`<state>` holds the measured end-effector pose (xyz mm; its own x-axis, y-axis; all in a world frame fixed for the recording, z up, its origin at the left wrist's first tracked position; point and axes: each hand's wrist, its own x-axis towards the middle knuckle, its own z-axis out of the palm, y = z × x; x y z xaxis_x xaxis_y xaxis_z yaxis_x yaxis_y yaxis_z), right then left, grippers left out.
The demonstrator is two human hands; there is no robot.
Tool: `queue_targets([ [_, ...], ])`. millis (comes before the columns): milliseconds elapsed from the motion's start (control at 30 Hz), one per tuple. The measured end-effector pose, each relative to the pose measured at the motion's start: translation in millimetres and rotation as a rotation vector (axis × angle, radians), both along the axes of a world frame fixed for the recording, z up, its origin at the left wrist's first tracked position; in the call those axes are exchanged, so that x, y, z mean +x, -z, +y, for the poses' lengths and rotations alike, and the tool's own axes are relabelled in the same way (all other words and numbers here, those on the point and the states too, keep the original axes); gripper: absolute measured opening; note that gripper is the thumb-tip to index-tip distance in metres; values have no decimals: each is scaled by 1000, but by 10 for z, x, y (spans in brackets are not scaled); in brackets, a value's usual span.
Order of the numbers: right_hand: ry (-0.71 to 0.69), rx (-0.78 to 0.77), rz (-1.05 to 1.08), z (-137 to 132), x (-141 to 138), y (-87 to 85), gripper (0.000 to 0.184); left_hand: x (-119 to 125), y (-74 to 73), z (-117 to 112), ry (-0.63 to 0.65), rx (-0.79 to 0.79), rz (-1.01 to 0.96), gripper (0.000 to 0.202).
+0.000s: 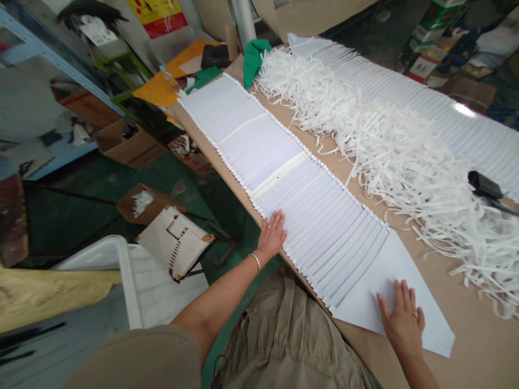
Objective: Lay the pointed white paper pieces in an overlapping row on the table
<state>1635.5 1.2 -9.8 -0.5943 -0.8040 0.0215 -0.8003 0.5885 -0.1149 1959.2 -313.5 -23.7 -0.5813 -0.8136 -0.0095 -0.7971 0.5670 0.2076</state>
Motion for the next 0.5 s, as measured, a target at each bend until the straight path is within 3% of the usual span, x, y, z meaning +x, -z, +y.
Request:
queue_targets([
  [200, 75, 2, -19, 26, -2, 10, 78, -30, -12, -45, -42, -26, 27, 68],
  [300, 95, 30, -26, -66, -33, -8, 75, -208, -103, 12, -36, -32, 42, 68],
  [500, 166, 59, -4, -124, -189, 32, 73, -934, -254, 617, 430, 51, 84, 64],
])
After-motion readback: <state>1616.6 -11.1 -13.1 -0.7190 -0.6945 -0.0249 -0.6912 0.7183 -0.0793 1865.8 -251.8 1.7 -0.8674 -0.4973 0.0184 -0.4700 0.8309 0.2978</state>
